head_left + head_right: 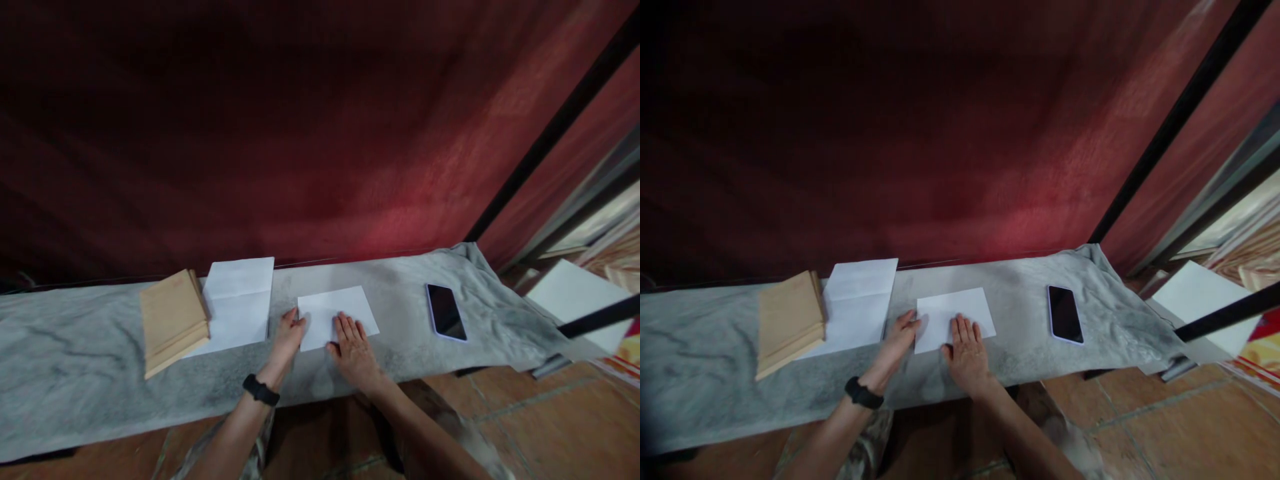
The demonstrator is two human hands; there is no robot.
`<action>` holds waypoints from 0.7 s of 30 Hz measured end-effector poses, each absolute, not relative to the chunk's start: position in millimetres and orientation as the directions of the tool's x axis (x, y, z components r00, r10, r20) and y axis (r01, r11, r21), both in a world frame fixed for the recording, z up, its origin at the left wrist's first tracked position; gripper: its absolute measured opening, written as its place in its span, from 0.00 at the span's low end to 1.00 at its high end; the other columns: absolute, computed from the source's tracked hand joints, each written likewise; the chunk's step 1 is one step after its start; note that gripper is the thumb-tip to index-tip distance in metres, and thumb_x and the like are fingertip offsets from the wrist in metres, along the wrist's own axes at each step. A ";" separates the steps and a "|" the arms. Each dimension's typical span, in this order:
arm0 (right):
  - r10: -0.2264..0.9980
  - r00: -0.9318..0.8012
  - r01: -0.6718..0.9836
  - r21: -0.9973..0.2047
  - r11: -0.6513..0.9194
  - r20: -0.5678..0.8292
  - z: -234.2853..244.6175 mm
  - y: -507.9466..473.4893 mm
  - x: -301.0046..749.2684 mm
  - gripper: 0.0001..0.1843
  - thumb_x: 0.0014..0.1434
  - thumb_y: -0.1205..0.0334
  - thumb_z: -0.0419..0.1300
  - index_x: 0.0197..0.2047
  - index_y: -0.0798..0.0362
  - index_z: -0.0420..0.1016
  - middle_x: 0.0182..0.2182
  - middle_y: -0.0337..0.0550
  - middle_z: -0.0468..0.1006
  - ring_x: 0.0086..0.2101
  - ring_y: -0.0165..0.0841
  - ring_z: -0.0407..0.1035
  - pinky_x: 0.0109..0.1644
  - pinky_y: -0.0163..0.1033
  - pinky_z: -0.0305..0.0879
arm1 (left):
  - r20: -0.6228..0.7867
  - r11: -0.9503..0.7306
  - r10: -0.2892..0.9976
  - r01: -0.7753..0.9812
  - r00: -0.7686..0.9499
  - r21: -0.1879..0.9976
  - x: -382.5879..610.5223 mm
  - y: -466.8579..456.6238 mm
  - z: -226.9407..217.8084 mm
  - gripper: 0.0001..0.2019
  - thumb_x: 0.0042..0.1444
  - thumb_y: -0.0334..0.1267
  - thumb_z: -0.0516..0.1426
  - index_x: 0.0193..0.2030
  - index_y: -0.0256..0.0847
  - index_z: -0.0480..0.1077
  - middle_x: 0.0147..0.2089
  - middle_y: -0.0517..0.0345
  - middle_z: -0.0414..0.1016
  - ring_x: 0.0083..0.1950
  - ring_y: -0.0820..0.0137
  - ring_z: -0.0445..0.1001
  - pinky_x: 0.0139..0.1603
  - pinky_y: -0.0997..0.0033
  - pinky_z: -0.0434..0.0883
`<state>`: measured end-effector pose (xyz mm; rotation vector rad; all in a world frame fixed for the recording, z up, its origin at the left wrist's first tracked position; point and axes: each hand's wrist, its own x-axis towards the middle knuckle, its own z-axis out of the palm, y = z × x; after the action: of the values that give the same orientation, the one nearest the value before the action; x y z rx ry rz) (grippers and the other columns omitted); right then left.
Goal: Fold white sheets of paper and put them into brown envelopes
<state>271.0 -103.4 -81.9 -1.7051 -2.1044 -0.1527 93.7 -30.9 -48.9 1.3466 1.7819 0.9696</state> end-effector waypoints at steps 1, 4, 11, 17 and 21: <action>0.909 -0.156 0.953 -0.183 0.241 0.386 -81.3 -102.1 268.3 0.30 0.70 0.54 0.50 0.70 0.60 0.62 0.68 0.55 0.62 0.66 0.45 0.59 0.71 0.53 0.51 | -0.053 0.158 0.973 0.484 -0.223 0.860 94.0 -30.5 -50.7 0.20 0.57 0.36 0.56 0.57 0.36 0.72 0.53 0.45 0.79 0.56 0.57 0.76 0.61 0.54 0.70; 0.931 -0.149 0.945 -0.228 0.233 0.333 -75.0 -92.5 266.0 0.28 0.72 0.55 0.45 0.70 0.59 0.61 0.68 0.53 0.63 0.67 0.43 0.58 0.71 0.52 0.51 | 0.191 -0.073 0.977 0.695 -0.093 0.715 103.2 -32.7 -55.0 0.23 0.61 0.35 0.53 0.64 0.38 0.67 0.67 0.43 0.68 0.69 0.56 0.65 0.70 0.52 0.62; 0.965 -0.135 0.940 -0.278 0.197 0.227 -61.2 -49.7 278.0 0.28 0.74 0.60 0.38 0.70 0.61 0.61 0.69 0.53 0.61 0.69 0.40 0.53 0.71 0.51 0.51 | 0.237 -0.393 0.908 0.901 0.347 0.185 138.8 -35.3 -61.2 0.26 0.68 0.35 0.43 0.71 0.32 0.57 0.75 0.41 0.55 0.77 0.56 0.49 0.74 0.47 0.53; 0.951 -0.202 0.948 -0.197 0.250 0.233 -66.7 -31.3 280.5 0.27 0.74 0.59 0.39 0.70 0.56 0.62 0.69 0.48 0.61 0.68 0.43 0.54 0.72 0.54 0.49 | 0.169 -0.409 0.904 0.909 0.392 0.080 143.9 -29.0 -68.7 0.27 0.68 0.33 0.42 0.73 0.30 0.54 0.75 0.41 0.53 0.77 0.57 0.48 0.75 0.47 0.49; 0.958 -0.109 0.974 -0.163 0.156 0.265 -72.2 -25.9 290.1 0.29 0.74 0.54 0.40 0.70 0.59 0.61 0.69 0.51 0.60 0.67 0.46 0.57 0.71 0.54 0.50 | 0.196 -0.368 0.917 0.925 0.346 0.090 141.5 -25.5 -69.6 0.28 0.70 0.38 0.41 0.74 0.32 0.53 0.75 0.44 0.53 0.77 0.60 0.48 0.75 0.49 0.49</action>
<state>290.1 -25.9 -72.2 -1.8595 -2.1321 -0.0748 141.5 -25.5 -69.6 2.6070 1.7857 0.3408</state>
